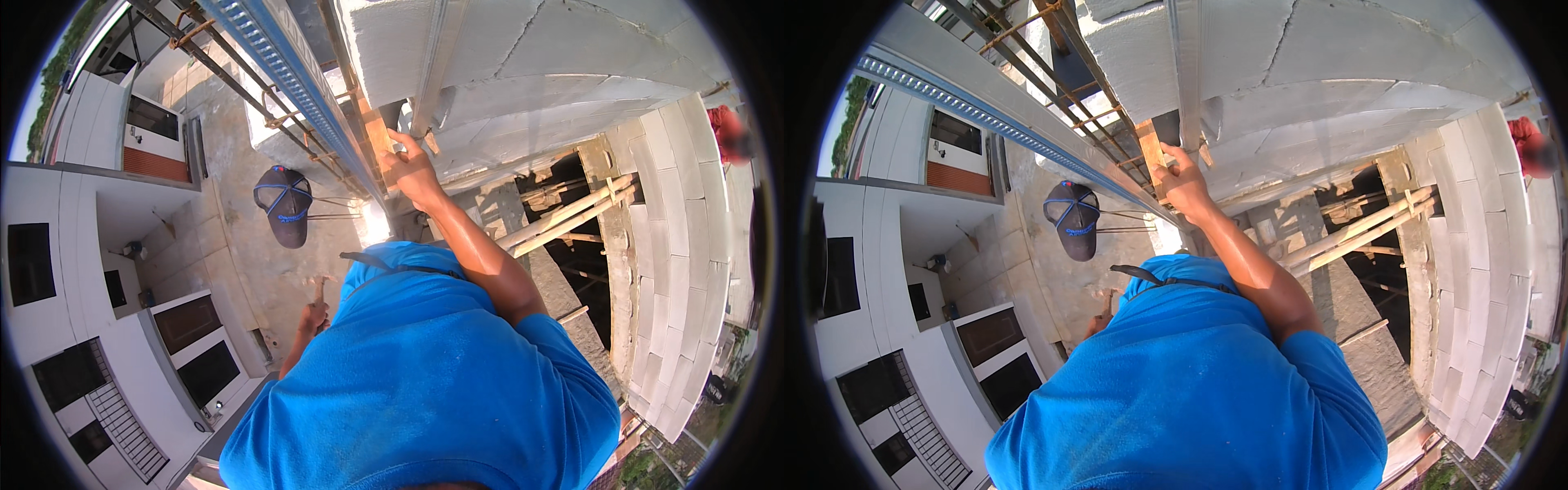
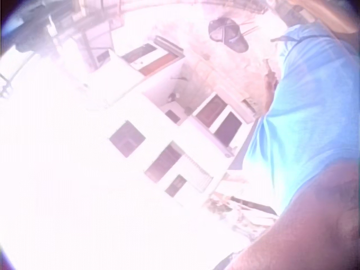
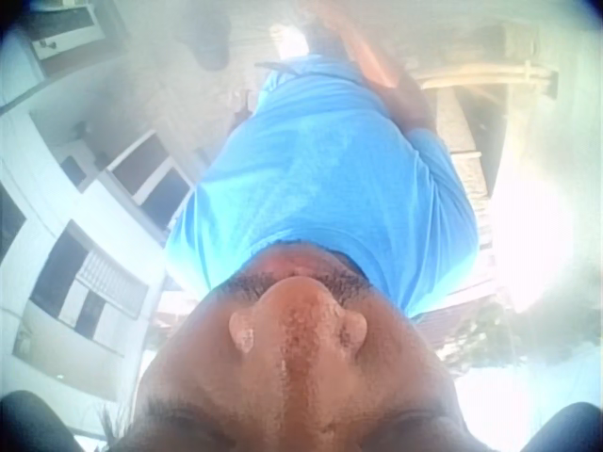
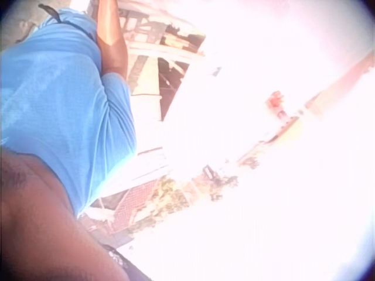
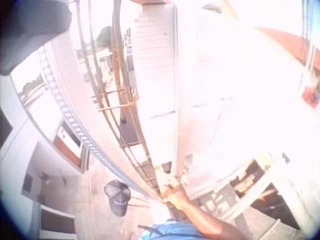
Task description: The person secures wooden blocks to a metal rebar structure using a hammer and a saw. They repeatedly position the blocks against the rebar and hammer them into place, occasionally using a saw to trim the wood.
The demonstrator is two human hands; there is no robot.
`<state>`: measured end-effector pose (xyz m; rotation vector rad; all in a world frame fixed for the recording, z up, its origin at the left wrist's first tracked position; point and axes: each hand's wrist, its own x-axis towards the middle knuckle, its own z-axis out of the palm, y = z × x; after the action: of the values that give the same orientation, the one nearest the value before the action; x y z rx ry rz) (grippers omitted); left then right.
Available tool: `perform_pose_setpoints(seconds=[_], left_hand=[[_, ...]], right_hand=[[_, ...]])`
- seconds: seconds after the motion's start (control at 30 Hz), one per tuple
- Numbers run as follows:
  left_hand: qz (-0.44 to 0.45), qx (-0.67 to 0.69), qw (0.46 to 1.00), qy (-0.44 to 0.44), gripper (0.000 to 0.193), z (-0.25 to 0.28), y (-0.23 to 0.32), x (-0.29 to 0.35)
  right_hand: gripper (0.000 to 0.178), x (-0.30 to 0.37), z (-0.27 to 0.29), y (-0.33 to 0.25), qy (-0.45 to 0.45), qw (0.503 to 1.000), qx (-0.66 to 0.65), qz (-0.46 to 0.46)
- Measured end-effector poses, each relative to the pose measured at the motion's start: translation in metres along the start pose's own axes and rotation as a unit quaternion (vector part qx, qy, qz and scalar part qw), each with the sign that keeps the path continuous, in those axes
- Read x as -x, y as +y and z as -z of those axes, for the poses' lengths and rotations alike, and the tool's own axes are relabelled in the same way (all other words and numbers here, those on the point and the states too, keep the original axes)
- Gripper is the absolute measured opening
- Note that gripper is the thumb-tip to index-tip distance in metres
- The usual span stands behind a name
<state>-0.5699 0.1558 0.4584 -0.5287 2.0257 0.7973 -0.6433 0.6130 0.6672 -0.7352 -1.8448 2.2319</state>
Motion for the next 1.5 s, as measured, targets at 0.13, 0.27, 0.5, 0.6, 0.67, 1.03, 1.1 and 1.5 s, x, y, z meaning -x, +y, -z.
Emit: perform_pose_setpoints(seconds=[0.13, 0.27, 0.5, 0.6, 0.67, 1.03, 1.1, 1.5], left_hand=[[-0.004, -0.064, 0.998, -0.014, 0.029, -0.004, 0.002, -0.004], [-0.062, -0.101, 0.992, -0.038, 0.032, 0.000, -0.047, -0.043], [-0.030, -0.075, 0.997, -0.012, 0.033, -0.019, -0.025, 0.002], [-0.010, -0.022, 1.000, 0.008, 0.033, -0.023, -0.019, 0.022], [-0.010, 0.002, 1.000, 0.012, 0.032, -0.025, -0.026, 0.021], [0.040, 0.074, 0.996, -0.005, 0.027, -0.054, -0.065, 0.014], [0.045, 0.051, 0.998, -0.008, 0.027, -0.057, -0.072, 0.014], [0.054, 0.111, 0.992, -0.022, 0.025, -0.050, -0.059, 0.001]], right_hand=[[0.059, 0.004, 0.000, -0.005, 0.023, 1.000, -0.002, -0.018], [0.061, -0.001, 0.002, 0.000, -0.005, 0.999, 0.031, -0.012], [0.058, -0.002, 0.003, 0.005, -0.002, 1.000, 0.004, -0.003], [0.055, 0.002, 0.000, 0.005, -0.005, 1.000, 0.018, 0.020], [0.054, 0.013, 0.003, 0.007, 0.000, 0.999, 0.004, 0.052], [0.052, 0.120, 0.082, -0.016, -0.036, 0.996, -0.062, -0.053], [0.053, 0.127, 0.096, -0.020, -0.038, 0.996, -0.052, -0.067], [0.054, 0.110, 0.133, -0.046, -0.112, 0.989, 0.090, -0.039]])
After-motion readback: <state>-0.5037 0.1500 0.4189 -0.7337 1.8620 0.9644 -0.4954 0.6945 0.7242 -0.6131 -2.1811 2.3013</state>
